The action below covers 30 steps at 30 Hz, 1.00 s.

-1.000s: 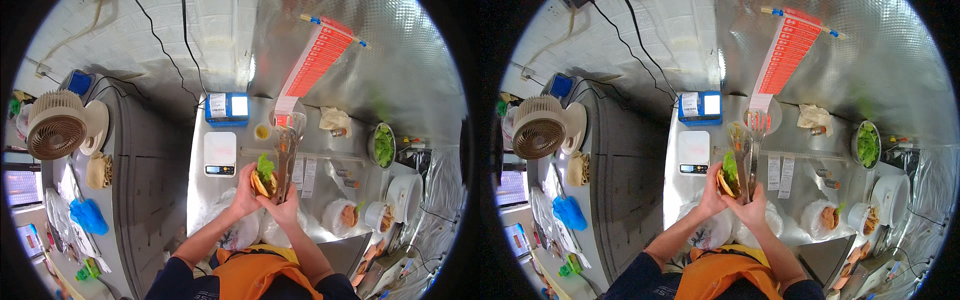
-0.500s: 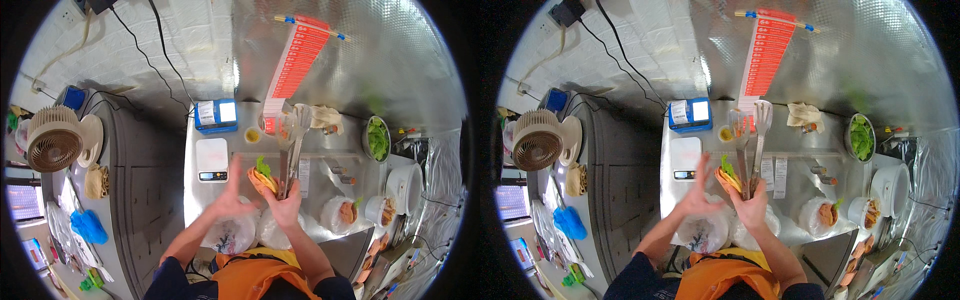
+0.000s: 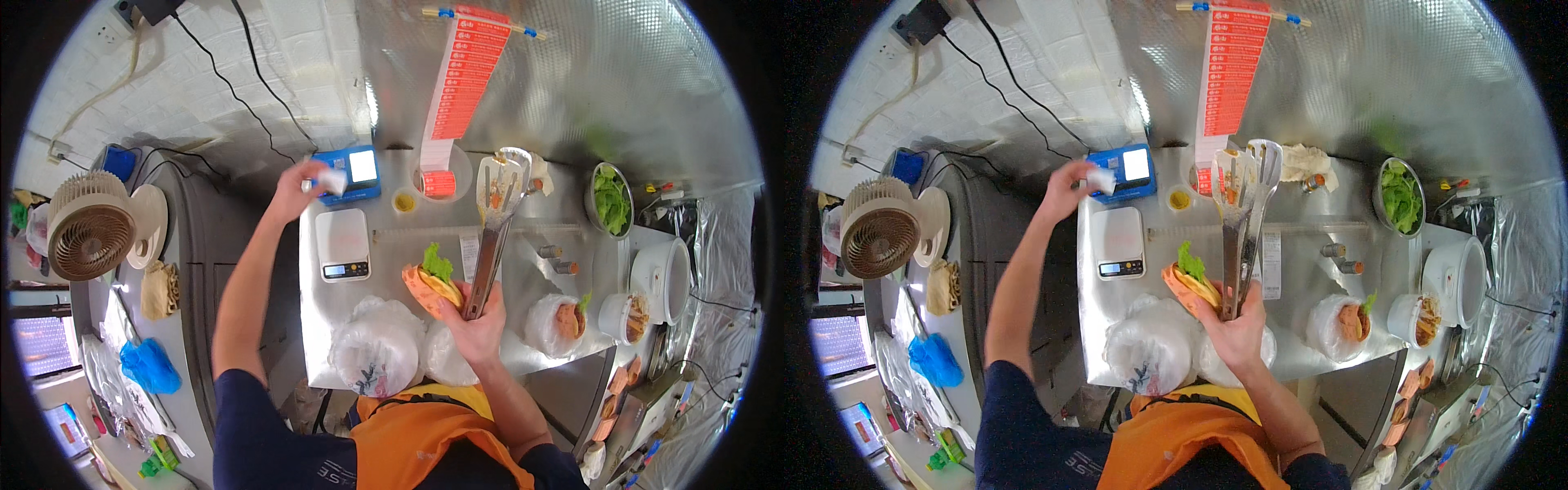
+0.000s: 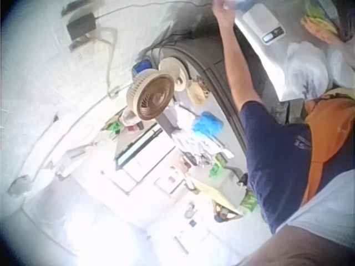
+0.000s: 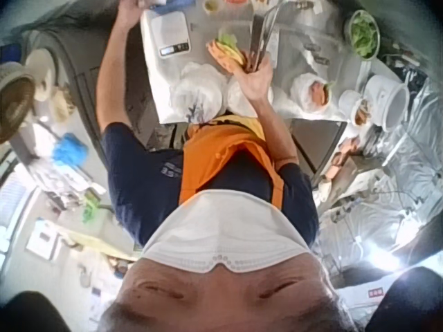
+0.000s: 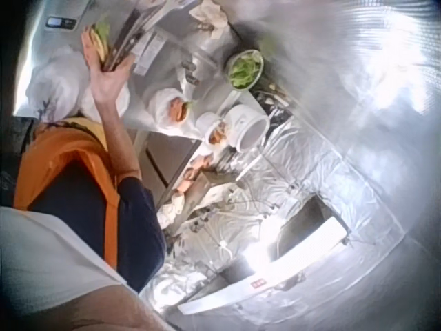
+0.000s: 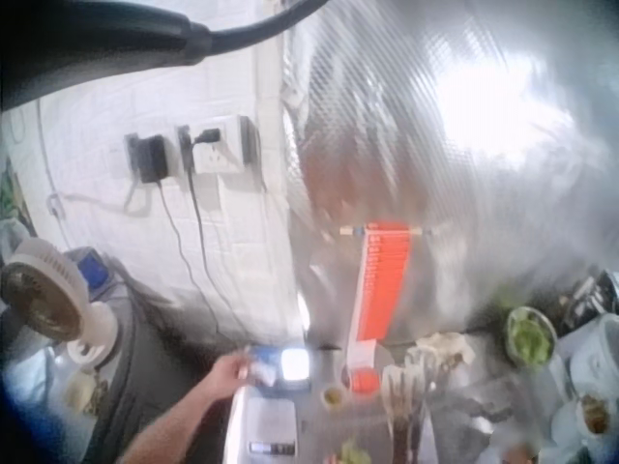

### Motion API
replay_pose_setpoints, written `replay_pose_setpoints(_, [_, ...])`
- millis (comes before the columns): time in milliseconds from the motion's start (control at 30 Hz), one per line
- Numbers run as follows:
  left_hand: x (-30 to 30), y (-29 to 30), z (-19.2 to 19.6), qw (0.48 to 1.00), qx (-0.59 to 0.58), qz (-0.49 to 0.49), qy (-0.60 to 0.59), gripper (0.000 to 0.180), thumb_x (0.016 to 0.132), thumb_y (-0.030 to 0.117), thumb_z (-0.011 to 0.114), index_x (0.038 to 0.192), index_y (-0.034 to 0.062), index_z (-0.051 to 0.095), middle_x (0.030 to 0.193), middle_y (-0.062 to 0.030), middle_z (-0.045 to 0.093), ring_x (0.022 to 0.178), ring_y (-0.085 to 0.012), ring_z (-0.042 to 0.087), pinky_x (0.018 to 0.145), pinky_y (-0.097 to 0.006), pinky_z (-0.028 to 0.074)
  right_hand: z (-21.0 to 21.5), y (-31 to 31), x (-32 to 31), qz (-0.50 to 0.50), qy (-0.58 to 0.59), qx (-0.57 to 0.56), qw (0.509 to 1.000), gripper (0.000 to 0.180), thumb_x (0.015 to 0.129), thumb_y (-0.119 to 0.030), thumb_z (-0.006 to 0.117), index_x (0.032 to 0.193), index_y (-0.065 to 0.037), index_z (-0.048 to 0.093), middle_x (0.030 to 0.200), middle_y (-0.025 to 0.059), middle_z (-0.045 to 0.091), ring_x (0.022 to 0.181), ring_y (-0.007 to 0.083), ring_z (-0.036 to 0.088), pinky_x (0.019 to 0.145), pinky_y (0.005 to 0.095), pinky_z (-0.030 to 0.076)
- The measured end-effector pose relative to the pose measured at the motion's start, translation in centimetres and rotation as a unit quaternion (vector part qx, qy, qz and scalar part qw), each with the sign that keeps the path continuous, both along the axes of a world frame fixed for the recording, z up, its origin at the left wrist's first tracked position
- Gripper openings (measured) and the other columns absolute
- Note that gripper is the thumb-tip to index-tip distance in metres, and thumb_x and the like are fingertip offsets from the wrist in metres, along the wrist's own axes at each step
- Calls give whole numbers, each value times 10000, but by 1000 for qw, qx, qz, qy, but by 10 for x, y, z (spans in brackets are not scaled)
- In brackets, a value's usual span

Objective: The person assembles tacos by spreading sauce on tortillas, adding lettuce and cooked meat, and wrapping them in paper. They handle multiple tacos sequentially, using tongs to transfer ingredients from containers to the tortillas.

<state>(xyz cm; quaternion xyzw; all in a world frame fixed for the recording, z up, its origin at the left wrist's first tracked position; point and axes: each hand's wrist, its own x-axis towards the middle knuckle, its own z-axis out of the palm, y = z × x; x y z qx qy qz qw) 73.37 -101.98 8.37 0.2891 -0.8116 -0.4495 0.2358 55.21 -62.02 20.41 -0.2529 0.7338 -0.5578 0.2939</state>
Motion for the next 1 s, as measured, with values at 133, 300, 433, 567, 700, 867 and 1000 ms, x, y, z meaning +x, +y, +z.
replay_pose_setpoints(133, [84,62,-33,781,-138,-423,-439,439,777,-1,770,1202,99,725,1032,-115,758,942,-335,724,848,-417,571,31,-1,2,31,30,50,998,458,855,-91,871,1149,19,537,1086,120,751,940,136,699,818,302,570])
replay_pose_setpoints(300, [-44,177,-13,905,367,-214,-6,626,905,-57,755,1474,59,522,965,-35,685,889,-105,631,831,-294,555,10,27,-10,-27,68,-20,997,465,837,-43,868,1170,27,552,1079,122,746,949,142,703,834,297,575])
replay_pose_setpoints(433, [-126,238,-116,982,180,-49,-22,727,850,-19,780,1502,71,472,1152,-102,679,1120,-268,661,972,-399,554,34,44,-23,-98,32,-29,994,428,829,-22,866,1151,35,589,1064,123,739,897,139,702,792,282,574])
replay_pose_setpoints(567, [-128,251,-140,973,-187,-110,-79,509,870,44,671,1370,56,574,1338,-129,617,1329,-330,554,1051,-422,506,38,66,-27,-105,44,42,993,448,838,-7,846,1183,43,565,1084,136,744,928,133,714,809,280,584])
replay_pose_setpoints(700, [-132,263,-149,930,-309,-171,-103,369,902,88,572,1264,40,629,1376,-131,618,1342,-298,557,1102,-416,468,37,73,-24,-99,38,35,994,438,846,-9,834,1181,45,557,1081,138,746,927,131,714,798,278,585])
replay_pose_setpoints(867, [-152,263,-150,942,-264,-147,-144,417,883,110,623,1290,21,618,1443,-132,601,1375,-296,535,1141,-434,432,38,80,-26,-103,61,61,991,420,850,-17,830,1167,54,564,1075,149,748,916,131,714,785,276,585])
replay_pose_setpoints(1000, [-145,262,-135,936,-251,-164,-187,529,875,162,687,1370,10,578,1520,-147,555,1417,-302,495,1169,-445,408,32,91,-31,-99,52,45,993,409,850,-17,828,1167,57,580,1062,150,750,894,124,712,761,272,582])
